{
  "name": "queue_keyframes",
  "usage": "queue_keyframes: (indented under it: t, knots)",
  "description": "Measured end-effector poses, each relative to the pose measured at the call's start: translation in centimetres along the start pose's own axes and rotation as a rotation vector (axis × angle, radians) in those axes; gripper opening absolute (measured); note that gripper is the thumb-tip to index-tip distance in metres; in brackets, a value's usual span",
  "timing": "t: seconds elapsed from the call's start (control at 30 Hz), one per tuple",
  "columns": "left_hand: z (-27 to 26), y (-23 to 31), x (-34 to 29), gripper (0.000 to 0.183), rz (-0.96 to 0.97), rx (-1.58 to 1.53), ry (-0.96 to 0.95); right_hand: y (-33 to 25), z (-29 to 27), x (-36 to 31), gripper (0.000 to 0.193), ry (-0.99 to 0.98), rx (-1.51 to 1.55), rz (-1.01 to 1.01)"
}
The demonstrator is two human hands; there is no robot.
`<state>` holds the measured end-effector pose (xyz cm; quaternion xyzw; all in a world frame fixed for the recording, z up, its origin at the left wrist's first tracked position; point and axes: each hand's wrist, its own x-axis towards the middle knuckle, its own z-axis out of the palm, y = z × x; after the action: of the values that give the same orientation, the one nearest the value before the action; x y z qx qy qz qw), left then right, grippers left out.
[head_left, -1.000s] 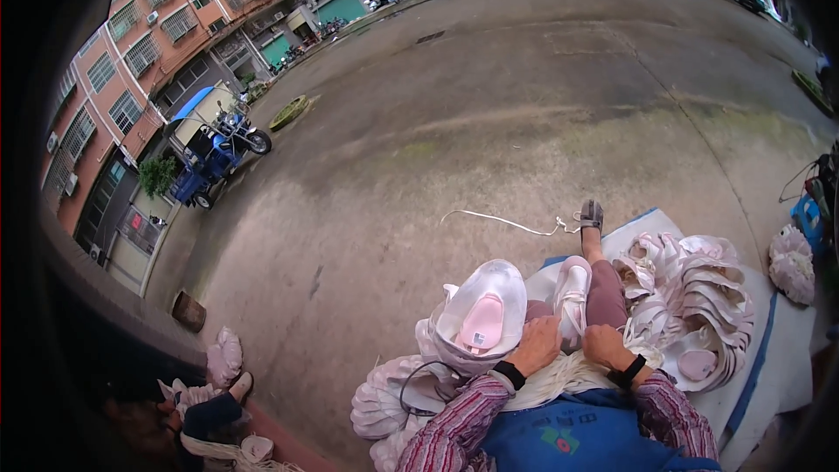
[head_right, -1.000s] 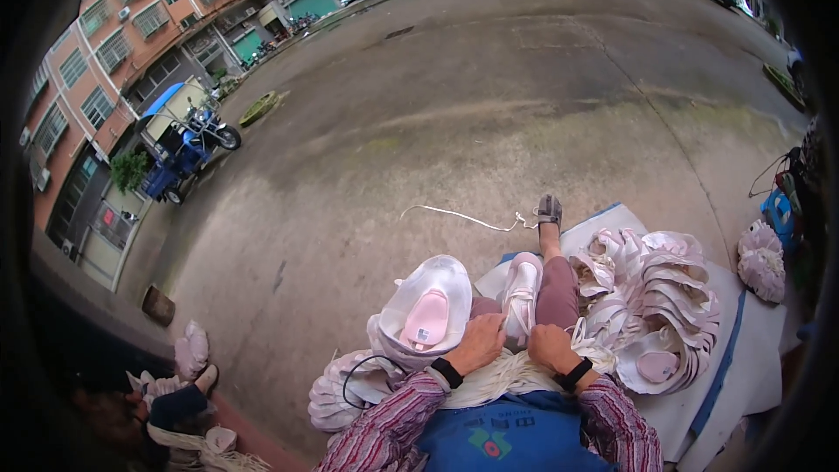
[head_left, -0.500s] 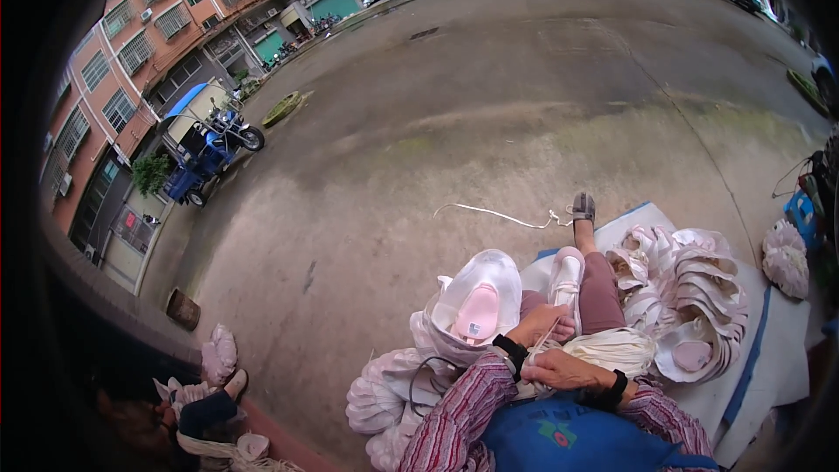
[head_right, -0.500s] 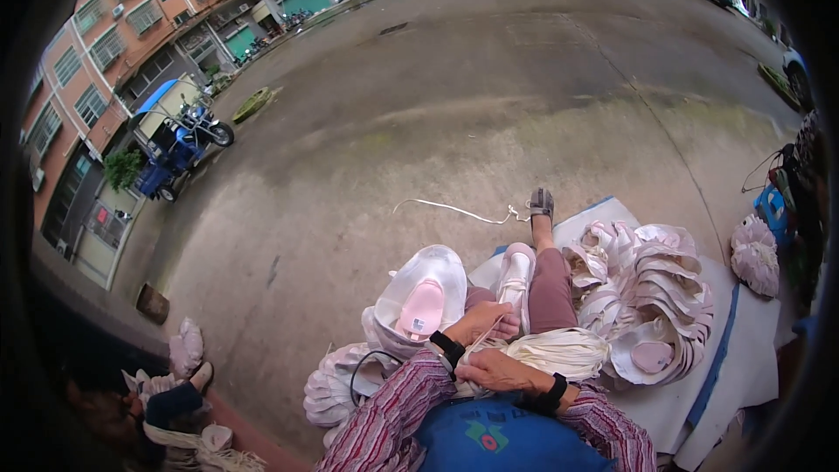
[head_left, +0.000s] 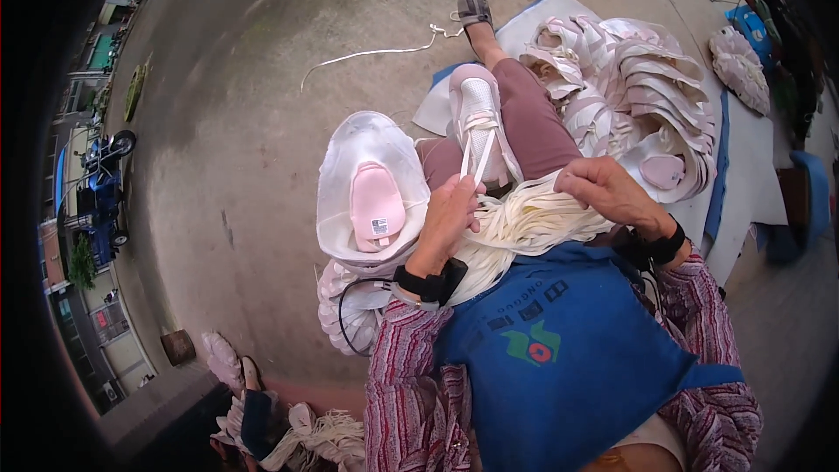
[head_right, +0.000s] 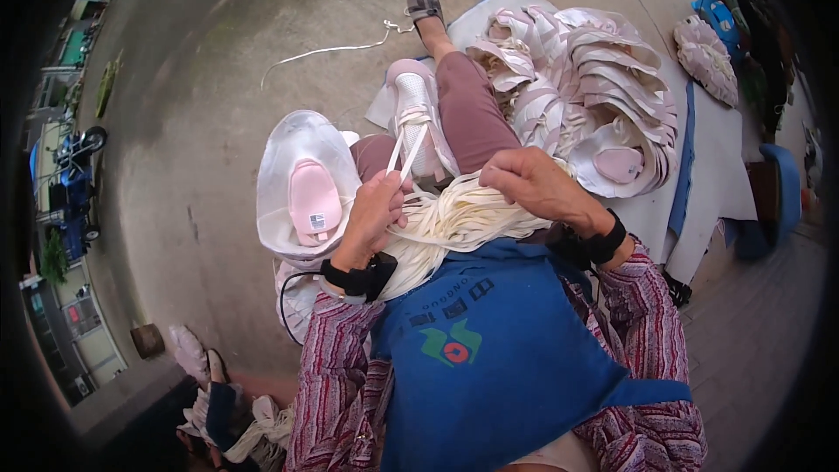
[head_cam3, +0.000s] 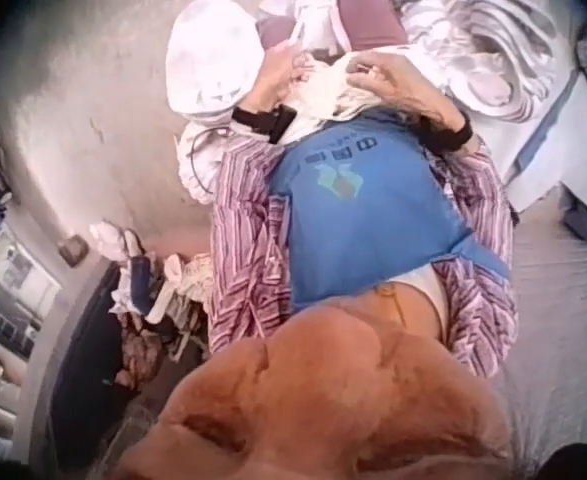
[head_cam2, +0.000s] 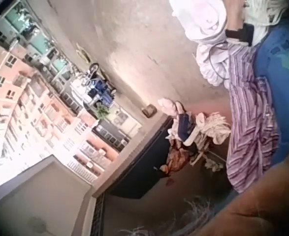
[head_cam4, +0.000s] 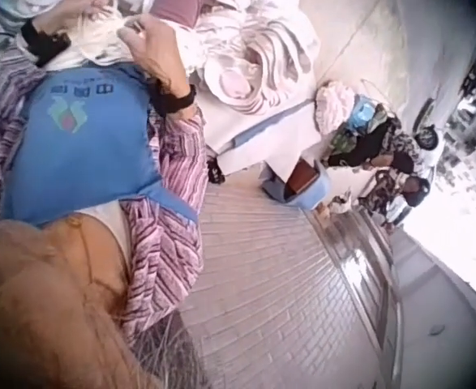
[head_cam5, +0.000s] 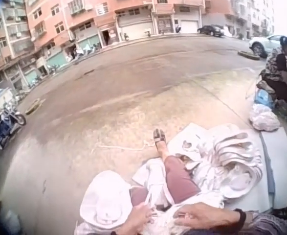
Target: Lace and tie strings on newly manufactured white and pink shoes.
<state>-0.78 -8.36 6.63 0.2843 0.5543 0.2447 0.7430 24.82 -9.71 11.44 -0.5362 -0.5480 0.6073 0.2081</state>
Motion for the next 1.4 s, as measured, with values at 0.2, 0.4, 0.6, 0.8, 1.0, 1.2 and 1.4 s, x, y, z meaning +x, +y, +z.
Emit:
queue_keyframes:
  t: [0.2,0.4,0.6,0.8,1.0,1.2,1.4]
  knots:
    - [1.2,-1.0,-1.6,0.033,0.03,0.241,-0.042,1.6,1.5,3.7,0.022,0.164,0.092,-0.038]
    - [0.4,-1.3,-2.2,0.029,0.01,0.027,-0.021,2.2,2.5,10.2,0.015,0.378,-0.437,-0.425]
    - [-0.2,-1.5,-2.9,0.029,0.057,0.02,-0.077,2.1,3.8,11.6,0.015,0.311,-0.602,-0.414]
    - [-0.3,-1.9,-2.9,0.032,0.085,0.186,-0.062,1.6,4.5,11.2,0.013,0.244,-0.872,-0.237]
    - [-0.5,-0.7,-2.6,0.033,0.117,0.191,-0.169,4.4,2.5,13.1,0.014,0.316,-0.716,-0.401]
    - [-1.1,-1.8,-3.1,0.032,0.14,0.227,-0.231,4.4,3.3,12.9,0.012,0.333,-0.504,-0.369]
    - [-0.1,-1.9,-3.2,0.032,0.021,0.22,-0.349,4.1,3.0,12.9,0.015,0.282,-0.521,-0.309]
